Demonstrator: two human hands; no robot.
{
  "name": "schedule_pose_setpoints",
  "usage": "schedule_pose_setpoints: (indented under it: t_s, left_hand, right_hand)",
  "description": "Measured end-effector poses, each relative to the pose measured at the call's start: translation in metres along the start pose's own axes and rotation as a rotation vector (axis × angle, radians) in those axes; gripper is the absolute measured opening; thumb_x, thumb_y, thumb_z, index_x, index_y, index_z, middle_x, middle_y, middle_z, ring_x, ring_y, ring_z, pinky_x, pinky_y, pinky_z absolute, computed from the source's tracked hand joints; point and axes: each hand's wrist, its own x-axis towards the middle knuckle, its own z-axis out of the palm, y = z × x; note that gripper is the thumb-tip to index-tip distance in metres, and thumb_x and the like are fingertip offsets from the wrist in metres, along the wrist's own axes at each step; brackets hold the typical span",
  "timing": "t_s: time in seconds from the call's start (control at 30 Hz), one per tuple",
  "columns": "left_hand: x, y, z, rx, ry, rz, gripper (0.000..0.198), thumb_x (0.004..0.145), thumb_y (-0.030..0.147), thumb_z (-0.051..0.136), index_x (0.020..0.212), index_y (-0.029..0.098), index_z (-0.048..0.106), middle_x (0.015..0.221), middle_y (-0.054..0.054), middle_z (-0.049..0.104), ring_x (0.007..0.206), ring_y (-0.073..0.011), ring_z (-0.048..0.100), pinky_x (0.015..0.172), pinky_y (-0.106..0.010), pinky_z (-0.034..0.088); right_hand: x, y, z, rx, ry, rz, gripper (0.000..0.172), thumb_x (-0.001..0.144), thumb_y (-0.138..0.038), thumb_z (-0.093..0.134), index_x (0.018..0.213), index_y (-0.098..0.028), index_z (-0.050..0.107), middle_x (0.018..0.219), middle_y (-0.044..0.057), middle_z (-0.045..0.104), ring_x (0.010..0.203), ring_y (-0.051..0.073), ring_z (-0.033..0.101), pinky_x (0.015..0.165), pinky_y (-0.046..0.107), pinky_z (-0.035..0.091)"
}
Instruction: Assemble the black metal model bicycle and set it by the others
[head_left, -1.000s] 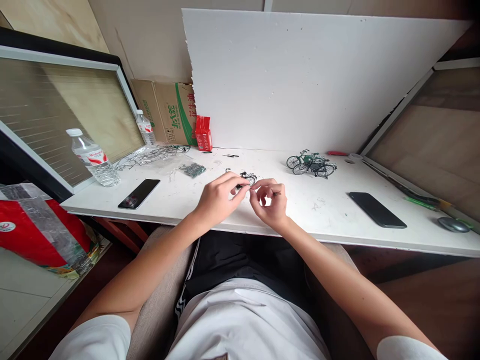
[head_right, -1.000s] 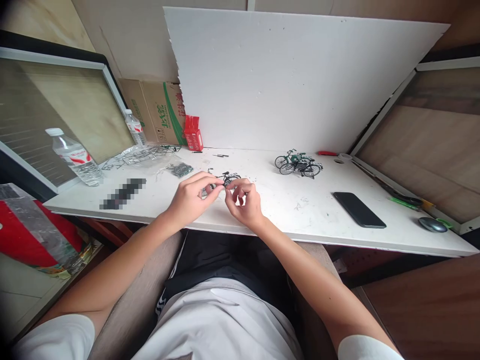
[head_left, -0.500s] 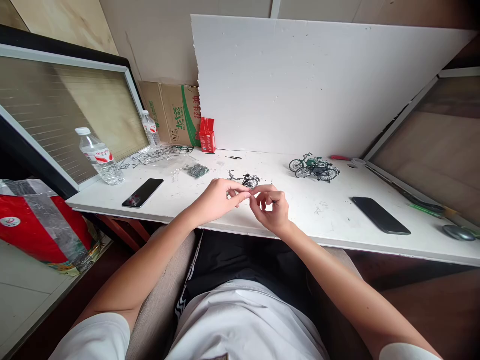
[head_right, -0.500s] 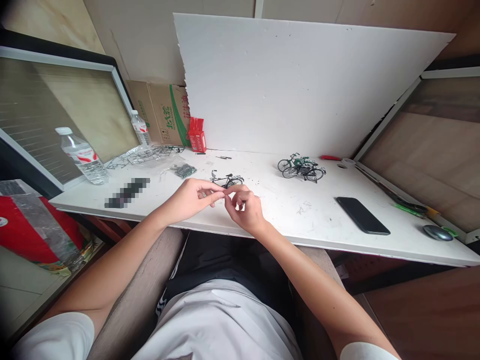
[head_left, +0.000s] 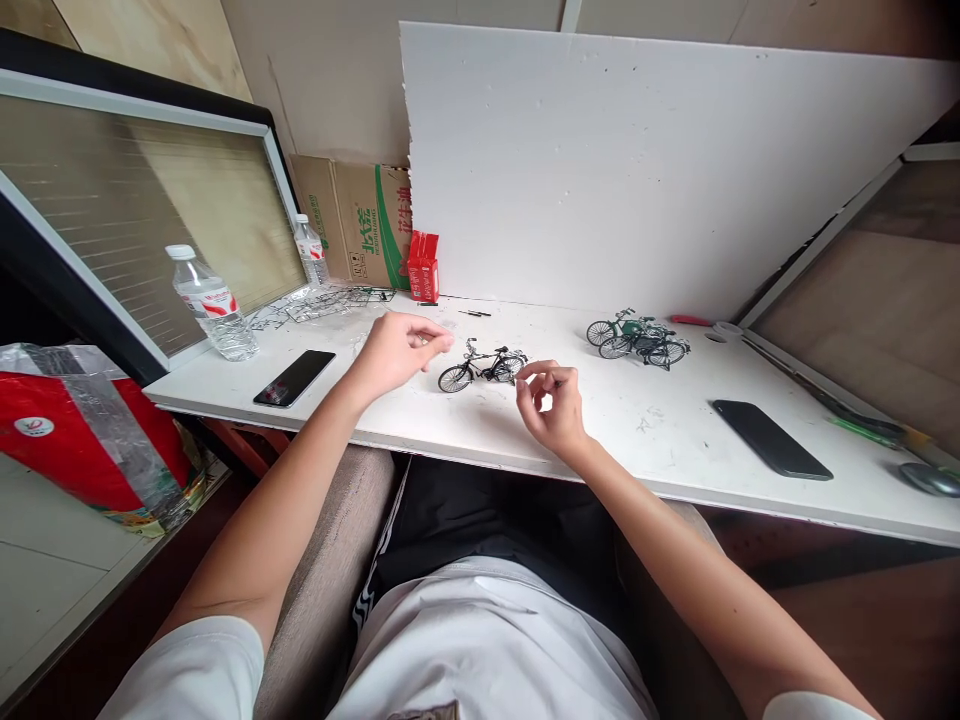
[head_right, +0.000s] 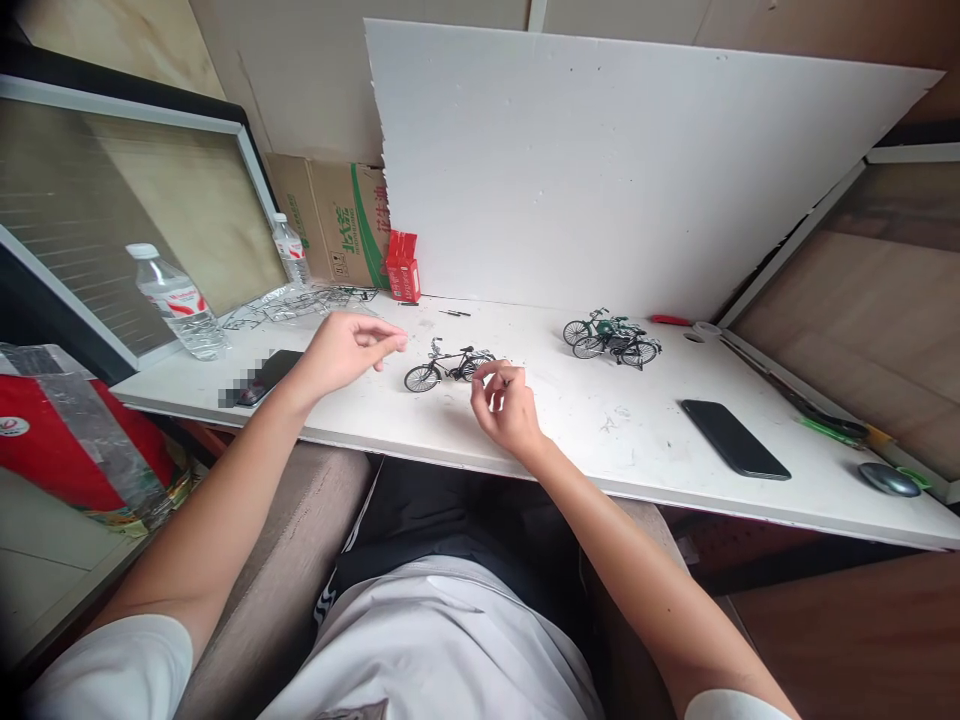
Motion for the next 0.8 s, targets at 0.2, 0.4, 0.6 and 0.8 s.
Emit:
schedule_pose_setpoints:
  t_s: [0.2, 0.4, 0.6, 0.8]
  left_hand:
    - [0.027, -0.076, -0.008, 0.146, 0.002, -0.092, 0.032, 0.081, 0.049, 0.083, 0.086, 0.018, 0.084, 0.086, -0.013, 0.081, 0.068, -0.0240, 0.070, 0.070, -0.040, 0.061]
    - [0.030, -0.131, 0.005, 0.254, -0.028, -0.141, 0.021, 0.075, 0.038, 0.085, 0.081, 0.018, 0.082, 0.090, -0.015, 0.082, 0.089, -0.0319, 0.075, 0.087, -0.044, 0.059]
    - [0.028, -0.135, 0.029, 0.113, -0.102, -0.114, 0.030, 0.078, 0.045, 0.084, 0.086, 0.016, 0.083, 0.096, -0.016, 0.083, 0.084, -0.0287, 0.076, 0.082, -0.042, 0.061]
    - [0.022, -0.116, 0.050, -0.150, -0.222, -0.326, 0.042, 0.079, 0.050, 0.089, 0.096, 0.012, 0.081, 0.090, -0.017, 0.082, 0.061, -0.0223, 0.073, 0.061, -0.036, 0.060]
  right_hand:
    - [0.001, 0.036, -0.010, 0.030, 0.055, 0.343, 0.037, 0.101, -0.041, 0.063, 0.097, -0.030, 0.028, 0.103, 0.002, 0.068, 0.054, 0.012, 0.048, 0.051, 0.032, 0.041]
    - [-0.001, 0.041, -0.009, 0.039, -0.041, 0.405, 0.035, 0.100, -0.039, 0.062, 0.099, -0.030, 0.028, 0.102, 0.001, 0.067, 0.054, 0.013, 0.051, 0.050, 0.033, 0.043]
    - [-0.003, 0.040, -0.007, -0.099, -0.056, 0.304, 0.033, 0.099, -0.040, 0.063, 0.100, -0.030, 0.032, 0.106, 0.007, 0.070, 0.085, 0.023, 0.066, 0.060, 0.036, 0.050]
    - [-0.004, 0.041, -0.004, -0.095, -0.113, 0.308, 0.036, 0.099, -0.044, 0.065, 0.103, -0.029, 0.033, 0.115, 0.010, 0.069, 0.099, 0.026, 0.069, 0.063, 0.037, 0.056]
